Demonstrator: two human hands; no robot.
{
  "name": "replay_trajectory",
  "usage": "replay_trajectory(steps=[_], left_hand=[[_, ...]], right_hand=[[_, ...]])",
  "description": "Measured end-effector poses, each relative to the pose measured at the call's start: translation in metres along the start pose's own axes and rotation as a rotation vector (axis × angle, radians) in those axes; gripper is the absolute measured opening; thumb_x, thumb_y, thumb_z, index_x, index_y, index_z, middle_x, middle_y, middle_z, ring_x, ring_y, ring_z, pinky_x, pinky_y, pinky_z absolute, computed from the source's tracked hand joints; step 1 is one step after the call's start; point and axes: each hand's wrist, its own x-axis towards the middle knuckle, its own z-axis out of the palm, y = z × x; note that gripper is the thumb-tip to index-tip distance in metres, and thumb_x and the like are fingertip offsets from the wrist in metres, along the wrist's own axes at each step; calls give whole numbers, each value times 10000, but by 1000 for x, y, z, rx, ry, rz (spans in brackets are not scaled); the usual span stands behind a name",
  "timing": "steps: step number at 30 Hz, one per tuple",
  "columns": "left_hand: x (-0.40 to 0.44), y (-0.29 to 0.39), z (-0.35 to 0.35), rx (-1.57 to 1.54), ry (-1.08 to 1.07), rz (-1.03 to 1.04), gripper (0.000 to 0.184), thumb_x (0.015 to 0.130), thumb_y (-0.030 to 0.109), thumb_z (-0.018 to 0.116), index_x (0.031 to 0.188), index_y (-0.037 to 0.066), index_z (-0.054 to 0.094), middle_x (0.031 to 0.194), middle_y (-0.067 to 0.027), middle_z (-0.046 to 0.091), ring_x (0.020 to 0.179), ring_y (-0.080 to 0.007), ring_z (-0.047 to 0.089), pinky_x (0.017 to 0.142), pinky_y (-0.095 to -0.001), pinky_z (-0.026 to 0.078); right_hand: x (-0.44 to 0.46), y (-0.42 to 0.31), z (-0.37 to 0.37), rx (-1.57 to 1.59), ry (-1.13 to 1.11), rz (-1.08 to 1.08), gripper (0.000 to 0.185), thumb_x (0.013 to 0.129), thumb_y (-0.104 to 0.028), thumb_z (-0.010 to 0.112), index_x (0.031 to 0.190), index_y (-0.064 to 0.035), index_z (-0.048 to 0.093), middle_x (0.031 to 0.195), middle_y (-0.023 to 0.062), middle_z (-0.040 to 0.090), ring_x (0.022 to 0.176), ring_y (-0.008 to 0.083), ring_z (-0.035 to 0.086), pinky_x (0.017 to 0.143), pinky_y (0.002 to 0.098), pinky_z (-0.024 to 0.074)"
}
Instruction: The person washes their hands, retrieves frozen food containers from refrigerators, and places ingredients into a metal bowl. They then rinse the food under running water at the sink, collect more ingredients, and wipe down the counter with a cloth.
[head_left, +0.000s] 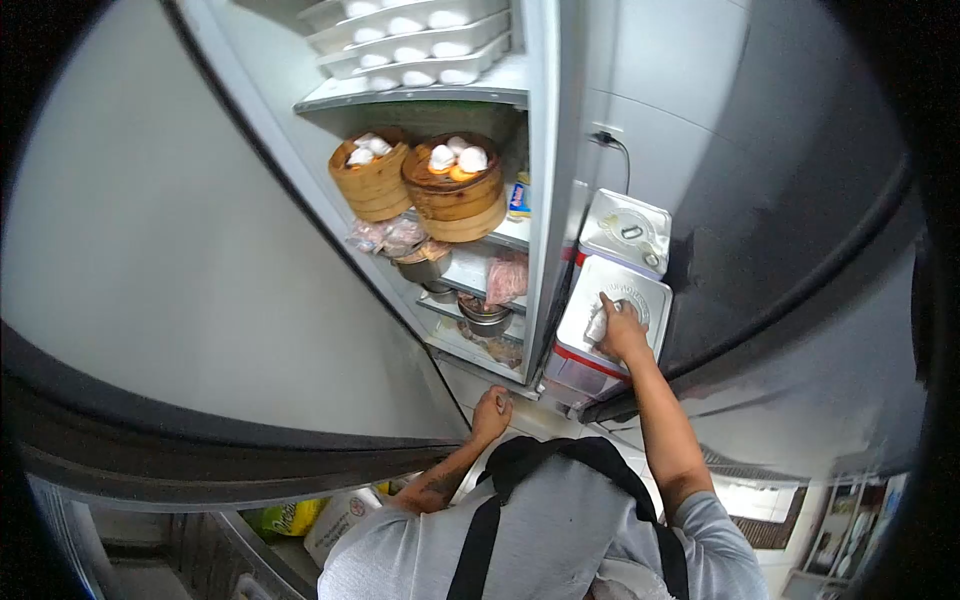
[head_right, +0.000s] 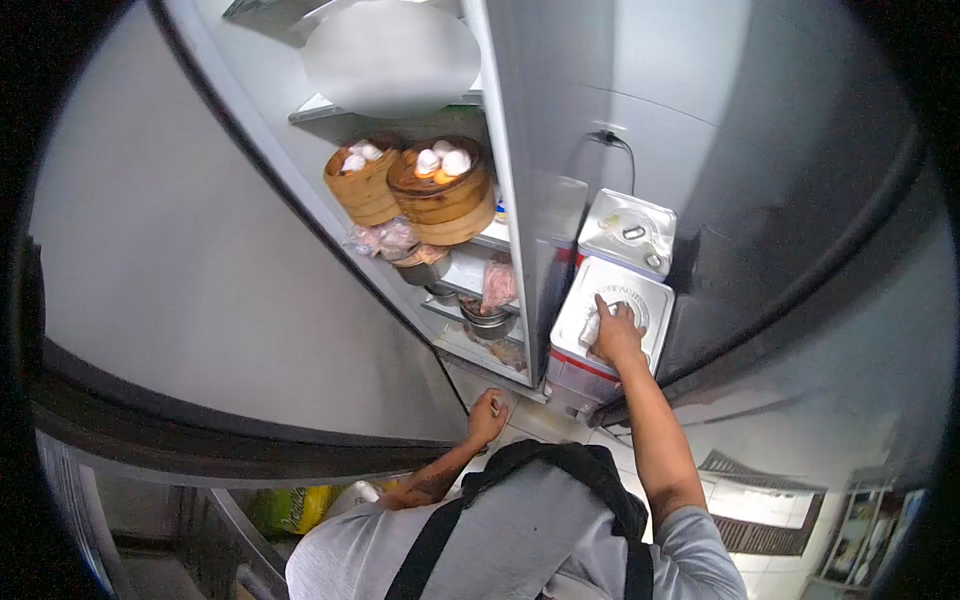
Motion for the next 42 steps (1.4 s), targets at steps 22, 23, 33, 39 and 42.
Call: replay_trajectory(steps=[22,23,33,39,42], left_hand=[[239,454,-375,-391,1107,995,262,868,126,689,1115,42,663,1037,-123,653,959,-210,611,866,-329,473],[247,469,-386,-346,1063,1020,279,858,176,717,1109,60,683,1043,-129,669,987,-211,623,902,-318,468],[326,458,-450,-226,524,682,342,803,354,802,1009,96,713,815,-46,690,696,-108,573,629,-276,467],[276,470,-470,-563,576,821,335,800,308,816,988,67,676,785,-24,613,700,-100,581,629,-266,548],[189,440,-457,-743,616,982,243,816,68,772,1002,-12,637,942,-86,643,870,-148,635,748,-307,588]], right_hand=[[-48,-23,-39,204,474,-232,750,732,-241,806,1391,-68,491,1390,278,447,1297,436,426,1069,483,385],[-53,-21,-39,192,469,-237,750,732,-241,806,1391,-68,491,1390,278,447,1297,436,426,1069,483,385],[-93,-11,-34,262,452,-217,574,749,-219,791,1262,-38,606,1356,270,495,1274,426,463,1064,447,400],[-100,-44,-55,274,494,-328,541,752,-213,786,1239,-42,627,1332,264,522,1247,434,488,1047,451,414],[-109,-61,-74,368,499,-368,545,760,-241,788,1246,-54,625,1329,246,532,1232,432,504,1044,452,414]])
